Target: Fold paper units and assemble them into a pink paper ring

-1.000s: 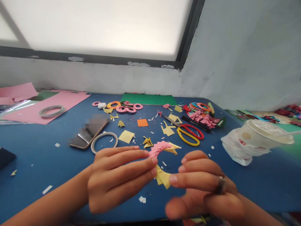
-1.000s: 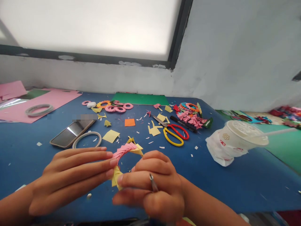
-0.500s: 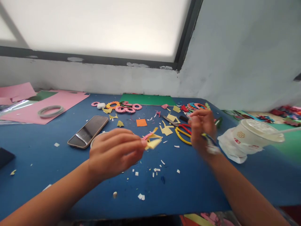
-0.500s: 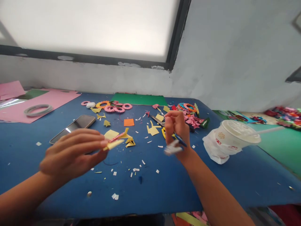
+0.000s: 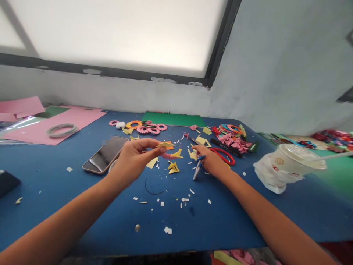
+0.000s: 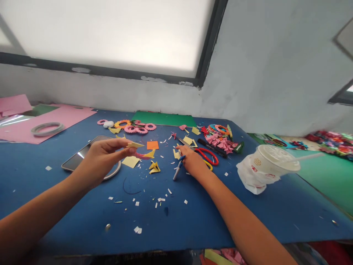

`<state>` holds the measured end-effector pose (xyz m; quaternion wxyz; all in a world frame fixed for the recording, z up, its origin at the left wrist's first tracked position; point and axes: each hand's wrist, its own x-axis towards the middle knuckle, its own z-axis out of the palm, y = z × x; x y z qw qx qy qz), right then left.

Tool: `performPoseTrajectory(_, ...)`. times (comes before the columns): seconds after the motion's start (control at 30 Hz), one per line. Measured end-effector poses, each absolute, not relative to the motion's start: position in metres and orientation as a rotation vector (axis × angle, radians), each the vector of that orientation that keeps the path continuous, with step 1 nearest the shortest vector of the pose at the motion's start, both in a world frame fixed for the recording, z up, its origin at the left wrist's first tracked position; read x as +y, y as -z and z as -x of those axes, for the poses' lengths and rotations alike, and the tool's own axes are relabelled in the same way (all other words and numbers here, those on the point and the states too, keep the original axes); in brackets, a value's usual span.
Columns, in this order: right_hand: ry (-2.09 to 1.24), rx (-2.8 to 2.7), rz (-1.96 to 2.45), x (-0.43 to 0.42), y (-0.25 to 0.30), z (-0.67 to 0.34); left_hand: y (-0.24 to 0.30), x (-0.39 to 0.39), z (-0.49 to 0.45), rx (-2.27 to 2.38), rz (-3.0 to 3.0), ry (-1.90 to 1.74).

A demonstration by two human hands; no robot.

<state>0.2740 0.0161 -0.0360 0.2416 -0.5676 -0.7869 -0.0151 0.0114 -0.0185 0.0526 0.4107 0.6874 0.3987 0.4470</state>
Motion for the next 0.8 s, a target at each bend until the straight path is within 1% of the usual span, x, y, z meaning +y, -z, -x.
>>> performPoseTrajectory(0.17,0.202,-1.99,1.54,0.008,0.009,-0.266,-0.054,-0.02,-0.011,0.968,-1.562,-1.133)
performPoseTrajectory(0.27,0.138,-2.105,1.439,-0.001,-0.002,-0.246,-0.054,-0.02,-0.009,0.956,-1.519,-1.158)
performPoseTrajectory(0.33,0.018,-2.3,1.339,-0.006,-0.001,-0.231,-0.054,-0.02,-0.008,0.939,-1.514,-1.126)
performPoseTrajectory(0.43,-0.052,-2.463,1.256,-0.01,0.006,-0.211,-0.054,-0.02,-0.007,0.934,-1.515,-1.072)
performPoseTrajectory(0.8,0.016,-2.574,1.133,-0.013,0.01,-0.199,-0.051,-0.021,-0.005,0.921,-1.531,-1.031)
